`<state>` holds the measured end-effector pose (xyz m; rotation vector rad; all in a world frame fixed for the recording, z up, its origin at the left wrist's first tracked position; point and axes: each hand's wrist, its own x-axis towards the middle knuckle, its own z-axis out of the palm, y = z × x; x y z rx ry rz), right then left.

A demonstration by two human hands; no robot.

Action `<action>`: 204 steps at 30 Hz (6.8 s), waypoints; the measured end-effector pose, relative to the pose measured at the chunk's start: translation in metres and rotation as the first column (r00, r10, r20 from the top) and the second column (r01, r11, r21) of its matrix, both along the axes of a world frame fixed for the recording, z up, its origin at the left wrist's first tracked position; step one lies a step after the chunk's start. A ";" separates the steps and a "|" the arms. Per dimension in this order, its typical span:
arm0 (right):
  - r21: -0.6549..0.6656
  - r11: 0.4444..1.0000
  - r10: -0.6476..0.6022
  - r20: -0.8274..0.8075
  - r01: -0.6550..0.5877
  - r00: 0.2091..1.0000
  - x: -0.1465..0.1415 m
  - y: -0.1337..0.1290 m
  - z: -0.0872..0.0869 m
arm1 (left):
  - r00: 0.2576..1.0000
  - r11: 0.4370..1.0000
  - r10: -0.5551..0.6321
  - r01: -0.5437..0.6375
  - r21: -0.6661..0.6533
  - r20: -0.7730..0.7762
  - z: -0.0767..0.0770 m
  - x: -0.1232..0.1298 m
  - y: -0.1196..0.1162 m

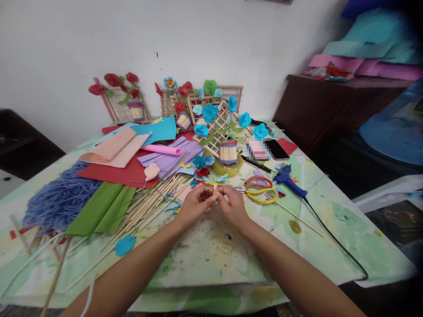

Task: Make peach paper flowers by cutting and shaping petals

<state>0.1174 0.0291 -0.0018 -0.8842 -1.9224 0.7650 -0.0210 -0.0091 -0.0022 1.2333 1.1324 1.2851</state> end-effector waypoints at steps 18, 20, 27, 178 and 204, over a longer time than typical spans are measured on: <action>-0.315 0.944 0.007 -0.291 -0.103 0.957 0.002 0.009 -0.003 | 0.954 0.978 0.204 -0.191 -0.080 0.219 0.002 -0.004 0.001; -0.333 0.937 -0.008 -0.318 -0.104 0.948 0.003 0.010 -0.002 | 0.928 0.969 0.244 -0.223 -0.103 0.281 0.003 -0.005 0.002; -0.386 0.910 0.005 -0.361 -0.154 0.932 0.002 0.011 0.000 | 0.916 0.969 0.244 -0.216 -0.120 0.320 0.004 -0.004 0.002; 0.123 0.985 -0.015 0.760 -0.121 0.649 0.113 0.080 0.011 | 0.936 0.923 0.250 -0.153 -0.353 0.247 -0.004 -0.013 0.011; -0.064 0.985 0.164 0.631 -0.160 0.759 0.078 0.032 0.023 | 0.962 0.927 0.256 -0.216 -0.307 0.097 0.006 -0.013 0.010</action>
